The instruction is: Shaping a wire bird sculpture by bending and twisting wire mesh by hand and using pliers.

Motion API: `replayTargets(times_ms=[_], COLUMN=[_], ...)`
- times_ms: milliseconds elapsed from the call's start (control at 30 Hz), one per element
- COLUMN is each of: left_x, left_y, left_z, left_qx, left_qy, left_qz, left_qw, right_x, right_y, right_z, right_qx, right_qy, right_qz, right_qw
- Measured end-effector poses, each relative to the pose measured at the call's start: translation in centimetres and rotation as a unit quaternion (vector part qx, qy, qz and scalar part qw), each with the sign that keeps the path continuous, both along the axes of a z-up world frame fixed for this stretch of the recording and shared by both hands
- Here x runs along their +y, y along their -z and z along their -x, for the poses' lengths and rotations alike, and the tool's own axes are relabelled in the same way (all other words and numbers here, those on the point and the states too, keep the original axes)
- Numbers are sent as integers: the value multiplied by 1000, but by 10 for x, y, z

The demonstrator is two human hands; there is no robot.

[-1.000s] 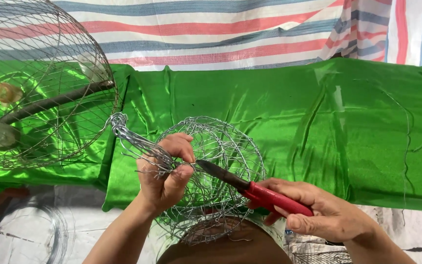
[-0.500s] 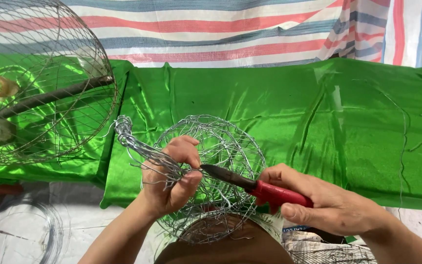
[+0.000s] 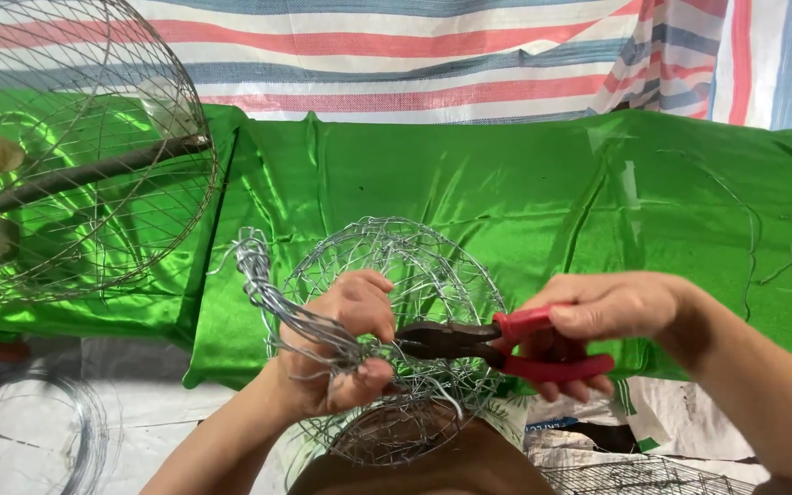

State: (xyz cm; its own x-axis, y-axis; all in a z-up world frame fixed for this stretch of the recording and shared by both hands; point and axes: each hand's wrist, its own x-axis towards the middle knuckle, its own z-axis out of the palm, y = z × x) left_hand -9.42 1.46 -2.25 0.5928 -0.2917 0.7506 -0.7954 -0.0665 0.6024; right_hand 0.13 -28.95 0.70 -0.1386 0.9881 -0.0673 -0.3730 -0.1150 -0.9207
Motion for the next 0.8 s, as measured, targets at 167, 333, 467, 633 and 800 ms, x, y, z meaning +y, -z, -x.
replayTargets(times_ms=[167,333,467,633,800], left_x=[2,2,-1,6,13], left_y=[-6,-6,-14,-8,0], left_z=[7,13,19,22,1], left_qx=[-5,-55,-87,-93,-58], left_qy=[5,39,57,23,9], left_qz=[-27,-69,-56,-36,-3], left_qw=[1000,995,993,995,998], right_x=[2,16,35,61,44], right_y=[20,8,15,34,8], right_z=[-34,-64,-79,-81,-66], right_qx=[133,168,160,150,42], right_qy=[-99,-183,-249,-307,-196], right_qz=[32,144,146,63,7], right_qw=[986,958,944,938,980])
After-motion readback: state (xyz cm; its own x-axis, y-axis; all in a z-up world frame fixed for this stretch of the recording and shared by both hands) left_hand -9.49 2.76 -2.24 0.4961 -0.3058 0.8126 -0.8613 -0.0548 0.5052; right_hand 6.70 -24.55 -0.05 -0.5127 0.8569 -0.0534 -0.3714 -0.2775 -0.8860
